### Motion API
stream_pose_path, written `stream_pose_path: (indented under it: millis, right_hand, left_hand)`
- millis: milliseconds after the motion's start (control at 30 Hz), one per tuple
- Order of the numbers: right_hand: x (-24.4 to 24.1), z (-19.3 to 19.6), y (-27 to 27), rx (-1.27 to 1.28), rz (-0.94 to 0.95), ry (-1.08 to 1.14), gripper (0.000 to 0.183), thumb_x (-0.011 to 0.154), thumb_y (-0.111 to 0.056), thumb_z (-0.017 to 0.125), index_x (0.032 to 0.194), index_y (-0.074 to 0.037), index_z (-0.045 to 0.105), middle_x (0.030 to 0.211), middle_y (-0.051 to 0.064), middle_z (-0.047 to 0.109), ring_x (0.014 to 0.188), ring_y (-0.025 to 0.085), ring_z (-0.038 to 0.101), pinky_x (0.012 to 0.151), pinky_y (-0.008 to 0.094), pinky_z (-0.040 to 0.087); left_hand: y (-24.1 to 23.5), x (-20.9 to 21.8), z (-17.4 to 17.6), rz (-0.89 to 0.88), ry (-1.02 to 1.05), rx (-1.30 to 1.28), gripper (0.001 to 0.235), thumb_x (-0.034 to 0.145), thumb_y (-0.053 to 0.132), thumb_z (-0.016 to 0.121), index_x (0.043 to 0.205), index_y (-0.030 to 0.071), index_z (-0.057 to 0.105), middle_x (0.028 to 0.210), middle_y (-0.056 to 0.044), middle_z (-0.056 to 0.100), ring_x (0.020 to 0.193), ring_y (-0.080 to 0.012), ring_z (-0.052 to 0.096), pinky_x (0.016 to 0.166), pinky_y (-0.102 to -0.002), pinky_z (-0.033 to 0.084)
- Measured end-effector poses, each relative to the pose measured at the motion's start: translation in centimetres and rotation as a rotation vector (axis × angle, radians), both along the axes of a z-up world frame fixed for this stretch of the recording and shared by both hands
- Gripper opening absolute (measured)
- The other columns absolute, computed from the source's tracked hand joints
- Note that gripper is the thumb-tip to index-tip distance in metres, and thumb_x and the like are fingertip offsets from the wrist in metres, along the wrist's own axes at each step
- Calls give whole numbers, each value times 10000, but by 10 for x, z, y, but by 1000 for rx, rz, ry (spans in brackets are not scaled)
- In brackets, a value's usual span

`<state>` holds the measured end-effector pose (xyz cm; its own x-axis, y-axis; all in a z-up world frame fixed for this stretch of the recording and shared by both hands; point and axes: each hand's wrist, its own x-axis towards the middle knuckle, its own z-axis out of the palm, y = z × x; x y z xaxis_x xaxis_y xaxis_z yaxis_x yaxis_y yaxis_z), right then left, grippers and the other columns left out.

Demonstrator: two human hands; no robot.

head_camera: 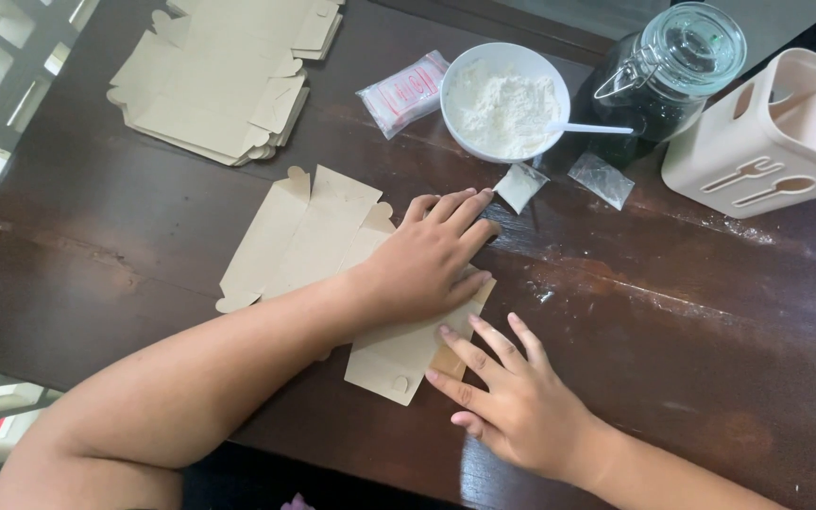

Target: The person assembles a flat cardboard box by folding the side flaps and pressing the edges to form a rectangular container. The person repeats the folding and pressing steps to secure the shape.

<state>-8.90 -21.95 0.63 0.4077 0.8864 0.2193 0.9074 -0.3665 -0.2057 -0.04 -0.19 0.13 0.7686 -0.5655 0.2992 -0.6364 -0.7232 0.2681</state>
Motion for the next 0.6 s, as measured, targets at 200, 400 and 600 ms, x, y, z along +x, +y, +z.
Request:
stream_pose_path:
  millis: [200,400,600]
  right_hand:
    - [-2,8,-1,182,1,-78,403,1086,-318,367,1110,-121,718,1340,126,663,1253,378,582,1039,639,389]
    - [-3,7,1,180,-27,-73,404,1089,-338,360,1101,-150,717,1355,132,658,1262,390,576,1040,647,378]
    - [-1,-1,-1,-29,-23,-9,448,1047,-450,439,1402,-244,620,1558,183,454,1388,462,429,1077,713,310]
  left_hand:
    - [0,0,-2,-7,-5,-7,437,939,387,608,1257,94,543,1511,-216,485,1370,-387,487,1012,-520,392]
    - [1,0,0,-5,20,-6,442,948,404,607,1266,103,542,1525,-211,472,1393,-387,469,1036,-523,375]
    - [1,-1,2,-11,9,-4,430,966,400,593,1257,86,547,1514,-221,482,1377,-390,478,1025,-530,389]
